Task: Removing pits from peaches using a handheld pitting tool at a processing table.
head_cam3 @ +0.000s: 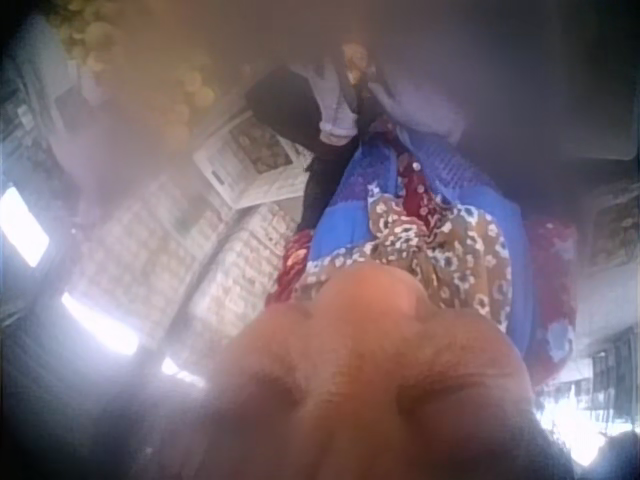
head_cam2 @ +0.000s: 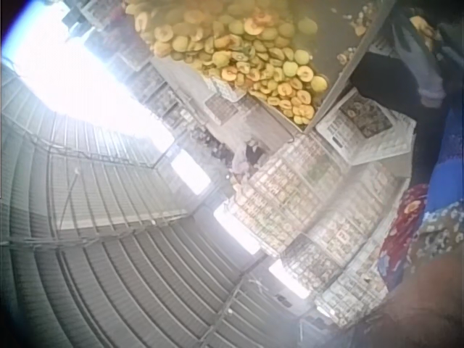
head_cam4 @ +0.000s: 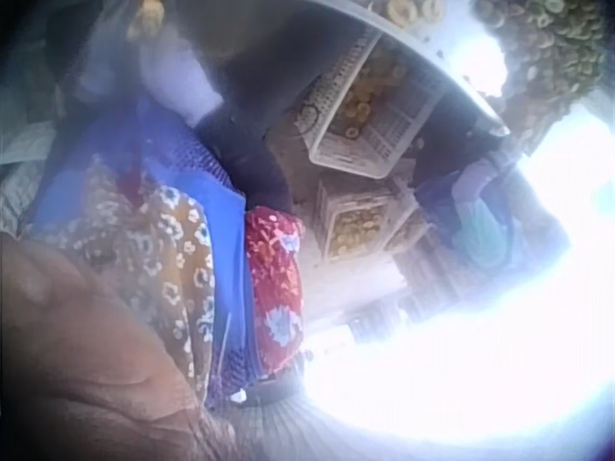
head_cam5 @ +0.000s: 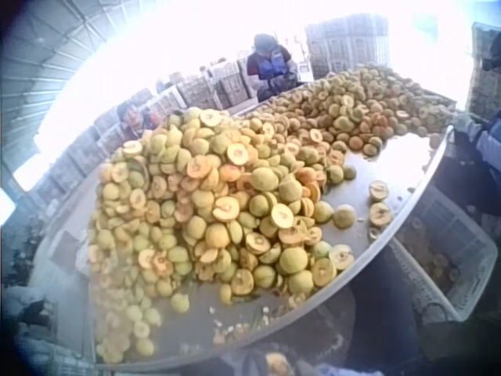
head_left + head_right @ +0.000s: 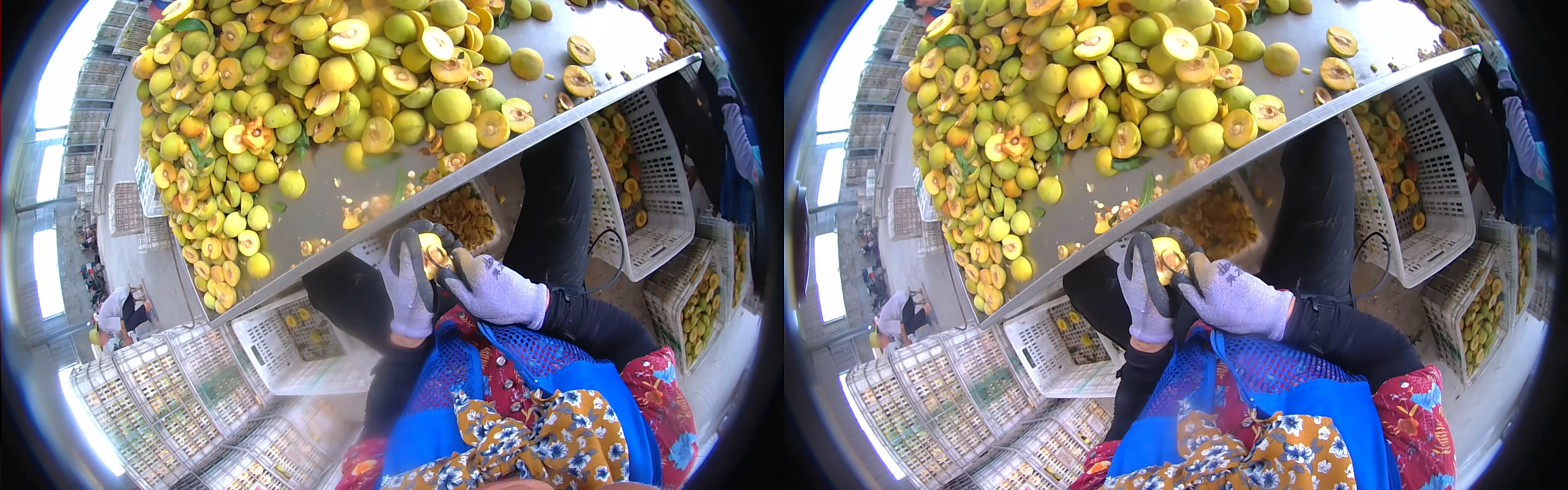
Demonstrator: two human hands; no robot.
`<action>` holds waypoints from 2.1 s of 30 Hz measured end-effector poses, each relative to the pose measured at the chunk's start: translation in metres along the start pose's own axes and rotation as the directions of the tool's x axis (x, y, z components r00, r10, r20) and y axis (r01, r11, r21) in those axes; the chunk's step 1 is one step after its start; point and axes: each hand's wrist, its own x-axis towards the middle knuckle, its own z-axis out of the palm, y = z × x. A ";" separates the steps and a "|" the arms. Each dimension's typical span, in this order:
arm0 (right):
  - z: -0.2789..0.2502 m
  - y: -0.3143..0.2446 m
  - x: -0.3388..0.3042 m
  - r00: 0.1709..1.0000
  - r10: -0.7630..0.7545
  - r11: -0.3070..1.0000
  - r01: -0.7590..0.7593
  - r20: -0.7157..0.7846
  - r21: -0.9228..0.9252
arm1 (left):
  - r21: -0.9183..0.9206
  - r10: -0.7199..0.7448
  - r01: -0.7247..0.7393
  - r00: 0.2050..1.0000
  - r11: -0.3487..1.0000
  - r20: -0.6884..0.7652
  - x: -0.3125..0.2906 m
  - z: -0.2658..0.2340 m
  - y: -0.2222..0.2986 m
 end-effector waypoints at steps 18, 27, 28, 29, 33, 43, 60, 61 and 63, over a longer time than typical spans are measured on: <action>-0.023 0.013 0.001 0.733 0.136 -0.119 -0.656 0.666 0.746 | 0.218 0.059 -0.081 0.993 0.973 0.105 -0.005 0.003 -0.013; -0.010 0.038 -0.007 0.623 -0.293 -0.556 -0.728 0.725 0.401 | -0.034 0.047 -0.038 0.953 0.999 0.300 -0.001 0.004 -0.024; -0.009 0.030 -0.008 0.680 -0.151 -0.406 -0.705 0.718 0.582 | -0.126 0.005 0.019 0.981 0.992 0.194 -0.001 0.007 -0.028; -0.011 0.019 -0.008 0.740 -0.020 -0.218 -0.659 0.672 0.719 | -0.222 -0.046 0.064 0.995 0.973 0.089 0.000 0.007 -0.031; -0.029 -0.015 -0.004 0.854 -0.101 0.182 -0.488 0.510 0.854 | 0.192 0.246 -0.216 0.957 0.958 -0.152 -0.003 -0.032 -0.043; -0.012 0.034 0.014 0.711 0.048 -0.165 -0.687 0.702 0.707 | 0.947 0.515 0.090 0.822 0.308 -0.245 0.020 -0.131 0.074; -0.019 0.042 0.002 0.788 0.034 -0.072 -0.611 0.614 0.788 | -0.232 -0.254 0.326 0.922 0.916 0.292 0.077 -0.077 0.033; -0.020 0.037 0.003 0.815 0.118 0.095 -0.578 0.568 0.810 | -0.367 -0.275 0.405 0.892 0.837 0.357 0.068 -0.069 0.036; -0.028 0.020 0.004 0.834 0.125 0.067 -0.548 0.538 0.834 | -0.350 -0.260 0.349 0.925 0.869 0.277 0.055 -0.059 0.024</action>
